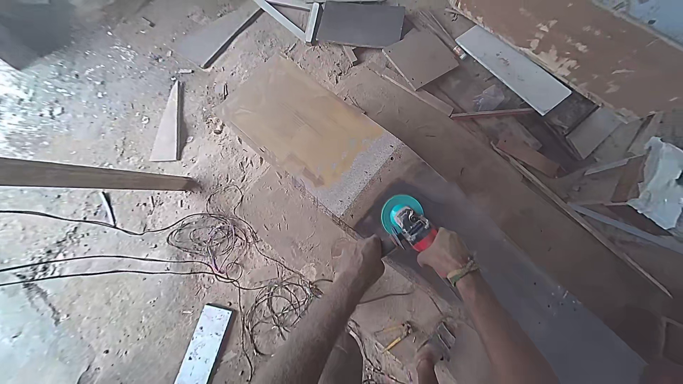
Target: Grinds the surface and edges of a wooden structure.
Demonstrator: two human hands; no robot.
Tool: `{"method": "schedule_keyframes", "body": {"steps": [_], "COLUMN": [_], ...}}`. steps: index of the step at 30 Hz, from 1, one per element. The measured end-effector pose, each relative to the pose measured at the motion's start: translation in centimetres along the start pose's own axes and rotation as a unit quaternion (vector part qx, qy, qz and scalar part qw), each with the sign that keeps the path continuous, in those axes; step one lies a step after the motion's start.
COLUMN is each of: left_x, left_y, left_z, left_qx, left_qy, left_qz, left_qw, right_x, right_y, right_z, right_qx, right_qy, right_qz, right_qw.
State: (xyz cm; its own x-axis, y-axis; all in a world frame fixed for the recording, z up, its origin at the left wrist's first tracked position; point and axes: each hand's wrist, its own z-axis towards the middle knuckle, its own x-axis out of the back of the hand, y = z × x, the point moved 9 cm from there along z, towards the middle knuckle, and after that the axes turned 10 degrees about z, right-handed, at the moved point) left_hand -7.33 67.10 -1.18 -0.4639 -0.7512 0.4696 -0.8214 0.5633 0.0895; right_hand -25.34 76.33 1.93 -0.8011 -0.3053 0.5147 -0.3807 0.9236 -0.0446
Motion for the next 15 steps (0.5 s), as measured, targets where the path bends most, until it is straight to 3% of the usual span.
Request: {"method": "schedule_keyframes", "body": {"steps": [4, 12, 15], "left_x": [5.5, 0.2, 1.1], "left_y": [0.5, 7.3, 8.3], "left_z": [1.3, 1.0, 1.5], "left_qx": [-0.004, -0.064, -0.074], "left_qy": [0.029, -0.036, -0.03], "left_qz": [0.046, 0.041, 0.052], "left_qw": [0.999, 0.996, 0.995], "right_x": [3.3, 2.2, 2.7], "right_y": [-2.0, 7.1, 8.0], "right_z": [1.5, 1.0, 1.7], "right_qx": [0.014, -0.07, -0.077], "right_qy": [0.009, -0.004, 0.005], "right_qz": [0.027, 0.024, 0.05], "right_qw": [0.999, 0.997, 0.996]}}
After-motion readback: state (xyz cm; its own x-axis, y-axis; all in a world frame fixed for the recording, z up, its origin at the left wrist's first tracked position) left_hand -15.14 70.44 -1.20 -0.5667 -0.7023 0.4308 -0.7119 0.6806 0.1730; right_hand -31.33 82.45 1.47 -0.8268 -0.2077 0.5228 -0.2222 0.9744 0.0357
